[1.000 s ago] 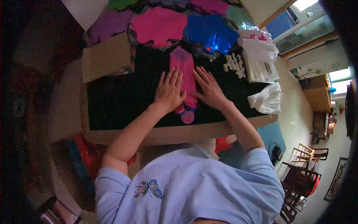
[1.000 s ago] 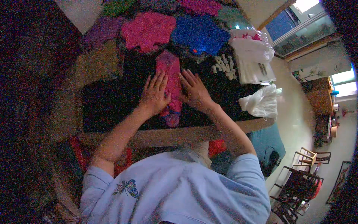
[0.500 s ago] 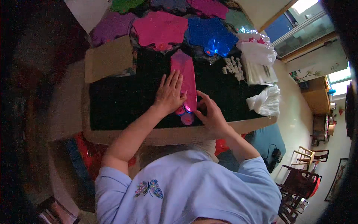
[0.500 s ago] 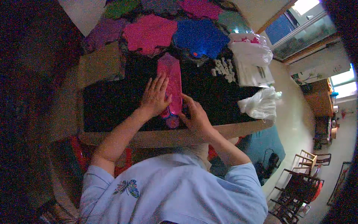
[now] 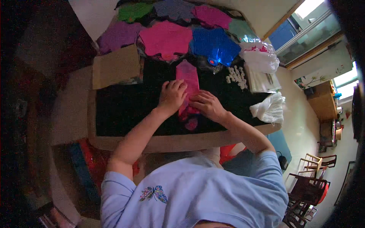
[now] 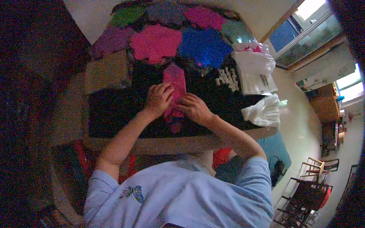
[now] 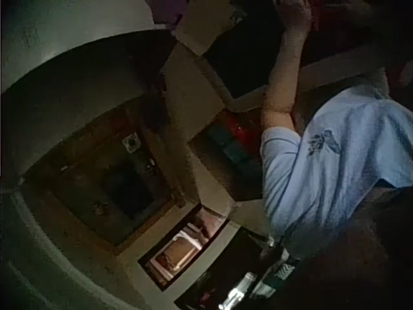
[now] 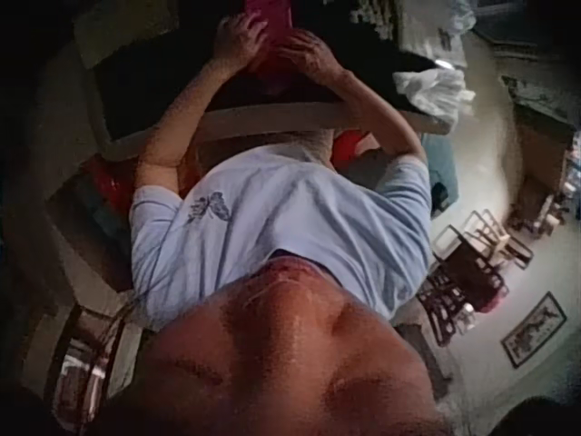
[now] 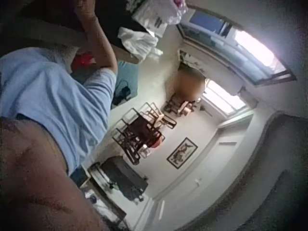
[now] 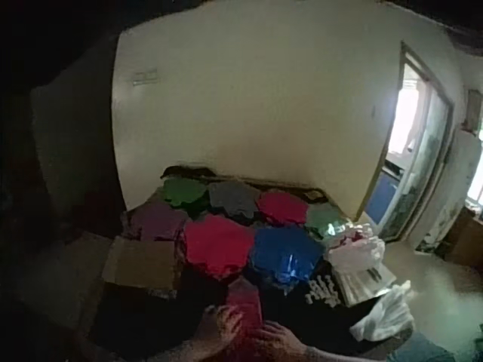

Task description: The person folds colorful fabric pieces by hand, then places each folded piece into individual clear plastic packaging bags.

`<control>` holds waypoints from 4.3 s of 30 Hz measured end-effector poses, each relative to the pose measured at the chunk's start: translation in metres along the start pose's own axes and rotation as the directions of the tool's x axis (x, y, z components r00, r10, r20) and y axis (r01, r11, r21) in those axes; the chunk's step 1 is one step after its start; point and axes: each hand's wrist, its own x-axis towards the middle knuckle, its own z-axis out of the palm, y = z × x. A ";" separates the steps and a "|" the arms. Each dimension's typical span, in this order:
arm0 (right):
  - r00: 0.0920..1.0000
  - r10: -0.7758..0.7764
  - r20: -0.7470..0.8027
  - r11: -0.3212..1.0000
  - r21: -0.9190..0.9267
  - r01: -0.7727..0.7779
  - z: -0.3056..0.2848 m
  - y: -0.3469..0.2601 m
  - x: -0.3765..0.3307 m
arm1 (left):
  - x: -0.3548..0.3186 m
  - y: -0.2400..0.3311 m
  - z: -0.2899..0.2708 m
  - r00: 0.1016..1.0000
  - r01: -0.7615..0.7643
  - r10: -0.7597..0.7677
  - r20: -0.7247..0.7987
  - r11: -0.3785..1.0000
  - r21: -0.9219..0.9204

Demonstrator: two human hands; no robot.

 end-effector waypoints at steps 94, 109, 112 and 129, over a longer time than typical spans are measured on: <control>0.995 0.029 0.098 0.925 0.374 -0.064 -0.005 0.008 0.049 | 0.014 -0.026 -0.041 0.685 0.664 -0.213 0.697 -0.213 -0.717; 0.658 0.678 0.327 -0.188 0.943 -0.275 -0.014 0.011 0.046 | 0.009 0.000 -0.059 0.714 0.651 0.086 0.694 0.283 -0.705; 0.629 0.706 0.324 -0.153 0.938 -0.310 -0.018 0.009 0.048 | 0.004 -0.004 -0.047 0.721 0.645 0.117 0.683 0.244 -0.724; 0.659 0.725 0.199 -0.038 0.968 -0.250 -0.027 0.011 0.050 | 0.001 -0.008 -0.043 0.604 0.708 0.260 0.753 0.258 -0.657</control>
